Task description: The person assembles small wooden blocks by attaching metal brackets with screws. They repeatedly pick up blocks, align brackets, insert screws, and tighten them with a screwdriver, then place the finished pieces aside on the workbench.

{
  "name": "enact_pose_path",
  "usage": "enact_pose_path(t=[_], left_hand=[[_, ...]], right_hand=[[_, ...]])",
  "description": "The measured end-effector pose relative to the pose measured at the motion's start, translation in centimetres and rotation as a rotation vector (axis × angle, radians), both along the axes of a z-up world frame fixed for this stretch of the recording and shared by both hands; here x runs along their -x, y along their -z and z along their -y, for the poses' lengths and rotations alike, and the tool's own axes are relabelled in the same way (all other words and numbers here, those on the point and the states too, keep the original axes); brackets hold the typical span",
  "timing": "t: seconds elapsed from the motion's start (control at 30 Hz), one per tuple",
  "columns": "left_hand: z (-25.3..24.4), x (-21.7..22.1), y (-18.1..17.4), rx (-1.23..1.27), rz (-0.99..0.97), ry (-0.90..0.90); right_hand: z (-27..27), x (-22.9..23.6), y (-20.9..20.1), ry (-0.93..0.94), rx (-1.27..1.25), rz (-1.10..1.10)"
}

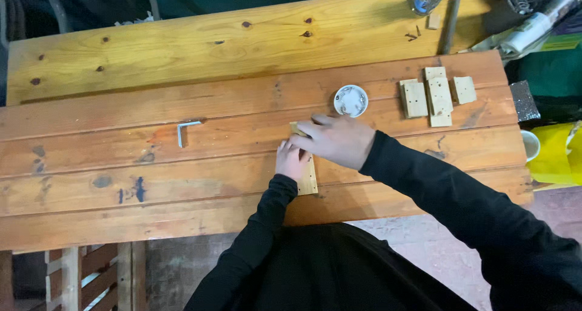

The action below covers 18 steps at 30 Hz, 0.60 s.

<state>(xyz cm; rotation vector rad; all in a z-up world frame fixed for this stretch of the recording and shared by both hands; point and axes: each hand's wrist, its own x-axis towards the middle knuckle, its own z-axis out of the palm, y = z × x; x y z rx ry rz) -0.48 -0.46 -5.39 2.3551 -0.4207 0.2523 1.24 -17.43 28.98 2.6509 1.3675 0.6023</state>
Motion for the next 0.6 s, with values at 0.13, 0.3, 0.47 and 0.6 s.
enact_pose_path(t=[0.13, 0.3, 0.47, 0.6], left_hand=[[0.3, -0.6, 3.2, 0.065, 0.008, -0.036], [0.2, -0.6, 2.8, 0.083, 0.004, -0.023], [0.1, -0.9, 4.2, 0.053, -0.028, -0.009], [-0.1, -0.7, 1.8, 0.082, -0.008, 0.014]], right_hand=[[0.1, 0.1, 0.5, -0.089, -0.012, -0.102], [0.8, 0.7, 0.1, 0.031, 0.058, 0.100], [0.9, 0.6, 0.6, -0.014, -0.022, -0.247], [1.7, -0.1, 2.9, -0.003, 0.029, -0.286]])
